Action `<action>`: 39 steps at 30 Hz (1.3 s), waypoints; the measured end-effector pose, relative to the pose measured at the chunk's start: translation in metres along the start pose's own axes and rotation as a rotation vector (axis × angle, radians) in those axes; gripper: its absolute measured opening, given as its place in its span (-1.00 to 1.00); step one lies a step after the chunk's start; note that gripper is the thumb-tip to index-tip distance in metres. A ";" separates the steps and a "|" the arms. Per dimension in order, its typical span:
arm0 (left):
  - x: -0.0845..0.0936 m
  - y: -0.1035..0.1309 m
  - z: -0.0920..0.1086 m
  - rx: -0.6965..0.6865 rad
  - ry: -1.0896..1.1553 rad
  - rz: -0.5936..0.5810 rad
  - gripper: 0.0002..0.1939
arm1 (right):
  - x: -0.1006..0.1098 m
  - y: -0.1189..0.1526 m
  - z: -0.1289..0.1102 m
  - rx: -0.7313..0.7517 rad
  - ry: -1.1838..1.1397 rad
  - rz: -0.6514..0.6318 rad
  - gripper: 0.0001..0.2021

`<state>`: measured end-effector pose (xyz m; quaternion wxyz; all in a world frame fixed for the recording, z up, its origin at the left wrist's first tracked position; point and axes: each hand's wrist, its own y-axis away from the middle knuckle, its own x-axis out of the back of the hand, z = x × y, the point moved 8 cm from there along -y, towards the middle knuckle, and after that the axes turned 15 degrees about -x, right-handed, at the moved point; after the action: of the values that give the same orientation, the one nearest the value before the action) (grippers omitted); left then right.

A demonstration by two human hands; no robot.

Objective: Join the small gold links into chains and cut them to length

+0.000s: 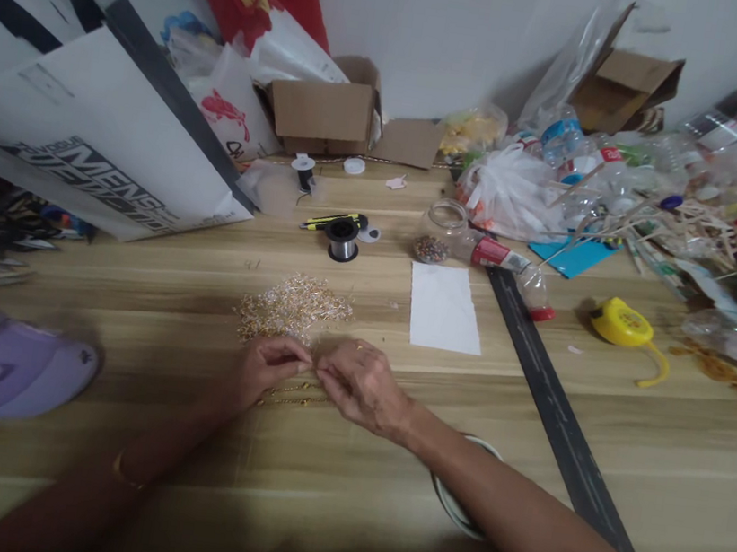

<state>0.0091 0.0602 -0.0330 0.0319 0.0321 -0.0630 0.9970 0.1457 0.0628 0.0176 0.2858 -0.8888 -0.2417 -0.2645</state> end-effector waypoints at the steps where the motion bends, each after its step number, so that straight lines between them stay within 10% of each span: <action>1: 0.000 0.000 -0.001 0.005 0.008 -0.001 -0.92 | 0.000 0.000 0.000 -0.001 -0.003 0.000 -0.93; 39: -0.003 0.003 -0.002 -0.047 -0.052 -0.010 -0.76 | -0.001 -0.001 0.009 -0.049 0.127 0.051 -0.89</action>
<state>0.0119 0.0570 -0.0358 0.0358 0.0573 -0.0868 0.9939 0.1476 0.0688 0.0114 0.2851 -0.8829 -0.1938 -0.3189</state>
